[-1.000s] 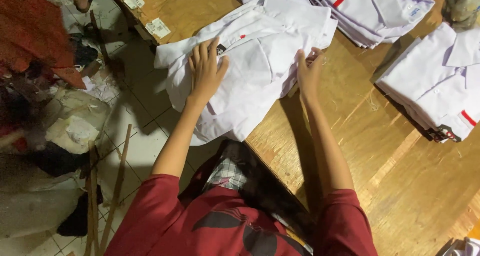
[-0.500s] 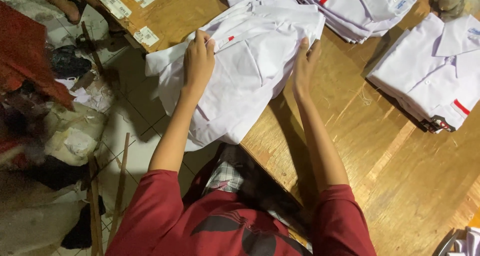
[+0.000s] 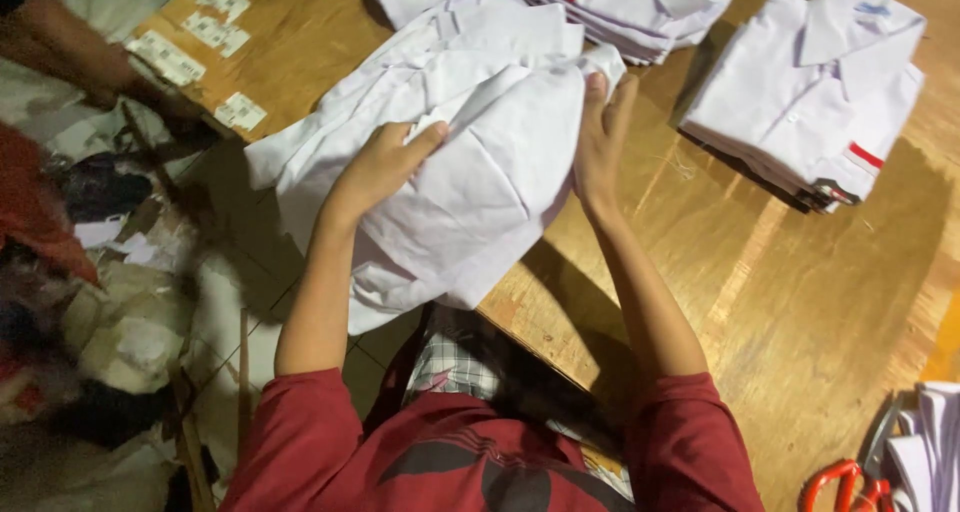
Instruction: Folding white shirts and using scissors to trim excess threads from the fabric near the pocket area.
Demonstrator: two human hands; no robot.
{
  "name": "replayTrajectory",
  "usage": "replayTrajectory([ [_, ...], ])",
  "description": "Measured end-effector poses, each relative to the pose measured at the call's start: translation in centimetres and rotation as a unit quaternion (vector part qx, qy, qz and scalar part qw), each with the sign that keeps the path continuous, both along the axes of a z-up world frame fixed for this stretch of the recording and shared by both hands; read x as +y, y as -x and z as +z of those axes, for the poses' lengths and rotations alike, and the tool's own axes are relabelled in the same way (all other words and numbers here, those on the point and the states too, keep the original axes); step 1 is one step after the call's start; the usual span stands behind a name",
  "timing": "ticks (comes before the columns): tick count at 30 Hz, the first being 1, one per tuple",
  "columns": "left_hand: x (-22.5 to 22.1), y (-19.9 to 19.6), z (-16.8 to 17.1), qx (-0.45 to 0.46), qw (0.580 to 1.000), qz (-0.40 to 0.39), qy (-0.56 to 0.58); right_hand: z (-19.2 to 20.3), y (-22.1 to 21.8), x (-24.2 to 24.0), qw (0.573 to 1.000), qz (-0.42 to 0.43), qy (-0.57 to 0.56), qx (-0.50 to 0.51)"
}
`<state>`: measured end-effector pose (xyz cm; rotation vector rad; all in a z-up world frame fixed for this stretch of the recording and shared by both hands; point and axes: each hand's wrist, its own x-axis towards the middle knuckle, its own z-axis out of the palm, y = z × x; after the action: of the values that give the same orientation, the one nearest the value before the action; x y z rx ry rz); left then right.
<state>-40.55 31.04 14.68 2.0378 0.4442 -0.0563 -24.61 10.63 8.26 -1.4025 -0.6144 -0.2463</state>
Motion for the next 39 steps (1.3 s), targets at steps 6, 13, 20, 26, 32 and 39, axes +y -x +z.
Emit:
replayTrajectory([
  [6, -7.7, -2.9, -0.3, 0.02, 0.949, -0.102, 0.298, 4.3, 1.2, -11.3, 0.982, -0.135, 0.102, 0.089],
  [13, -21.6, -6.5, -3.6, 0.083, 0.843, -0.185, 0.498, 7.8, 3.8, -24.7, 0.958, -0.247, 0.114, 0.094],
  [20, -30.8, -9.9, -13.0, -0.03, 0.898, -0.225, 0.377, 0.5, 2.1, -34.2, 0.888, -0.32, 0.253, 0.211],
  [26, -29.0, -10.8, -13.2, 0.017, 0.932, -0.294, 0.212, -14.6, -0.8, -38.8, 0.962, -0.167, 0.101, 0.191],
  [32, -26.4, -15.4, -17.1, -0.017, 0.937, -0.266, 0.228, -13.9, -1.4, -38.5, 0.933, -0.224, 0.205, 0.192],
  [39, -29.1, -20.6, -20.5, 0.035, 0.894, -0.191, 0.403, -12.5, -1.4, -38.8, 0.9, -0.327, 0.22, 0.187],
])
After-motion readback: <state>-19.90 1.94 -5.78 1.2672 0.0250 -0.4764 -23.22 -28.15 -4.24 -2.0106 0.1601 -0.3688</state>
